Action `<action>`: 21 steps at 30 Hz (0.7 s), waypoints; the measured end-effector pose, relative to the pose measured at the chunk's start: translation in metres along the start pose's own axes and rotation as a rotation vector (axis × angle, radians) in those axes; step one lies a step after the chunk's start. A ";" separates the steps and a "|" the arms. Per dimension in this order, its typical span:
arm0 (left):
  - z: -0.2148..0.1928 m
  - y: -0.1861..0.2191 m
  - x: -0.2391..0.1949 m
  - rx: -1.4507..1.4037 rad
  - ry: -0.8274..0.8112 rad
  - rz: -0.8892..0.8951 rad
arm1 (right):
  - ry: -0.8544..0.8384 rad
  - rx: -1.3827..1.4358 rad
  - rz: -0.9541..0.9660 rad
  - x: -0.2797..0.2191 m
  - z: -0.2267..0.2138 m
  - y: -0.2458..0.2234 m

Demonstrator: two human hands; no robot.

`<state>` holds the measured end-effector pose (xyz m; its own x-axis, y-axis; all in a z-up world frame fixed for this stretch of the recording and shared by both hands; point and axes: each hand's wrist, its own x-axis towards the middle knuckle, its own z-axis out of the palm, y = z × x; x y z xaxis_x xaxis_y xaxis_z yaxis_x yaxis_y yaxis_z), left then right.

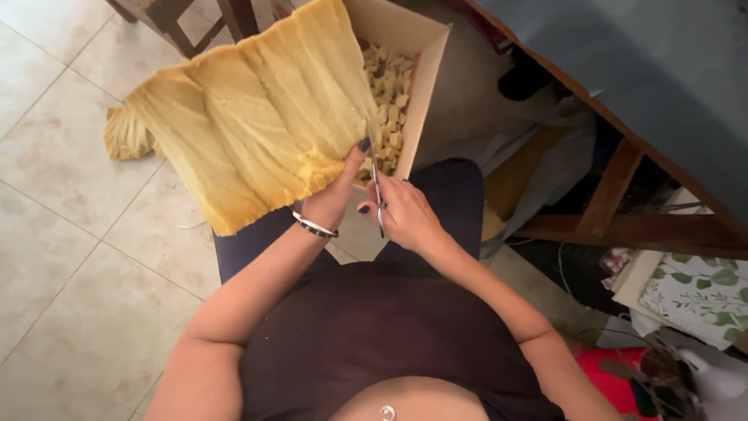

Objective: Cutting dried corn husks into small rectangular pieces using scissors and collecting them in a box.

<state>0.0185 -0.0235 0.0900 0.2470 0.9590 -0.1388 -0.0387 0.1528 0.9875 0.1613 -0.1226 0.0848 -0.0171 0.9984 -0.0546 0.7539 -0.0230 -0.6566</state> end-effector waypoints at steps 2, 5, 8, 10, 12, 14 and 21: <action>0.001 0.000 0.000 -0.022 -0.009 0.037 | 0.045 -0.004 -0.018 -0.001 0.004 0.002; 0.002 0.013 -0.001 -0.099 -0.005 0.015 | 0.103 0.033 0.003 -0.002 0.006 0.001; 0.005 0.017 -0.003 -0.034 0.035 -0.002 | 0.145 0.070 0.019 -0.004 0.010 0.003; 0.010 0.017 -0.003 -0.170 0.034 -0.039 | 0.166 0.105 0.040 -0.004 0.010 0.004; 0.010 0.022 -0.003 -0.164 0.030 -0.034 | 0.181 0.107 0.038 -0.007 0.014 0.011; 0.009 0.013 -0.001 -0.158 0.027 -0.029 | 0.194 0.110 0.036 -0.009 0.016 0.015; -0.007 0.017 0.003 -0.050 -0.035 0.027 | 0.147 0.243 0.072 -0.008 0.013 0.018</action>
<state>0.0116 -0.0166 0.1055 0.2787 0.9542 -0.1084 -0.0942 0.1395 0.9857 0.1664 -0.1317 0.0643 0.1390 0.9902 -0.0099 0.5702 -0.0883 -0.8167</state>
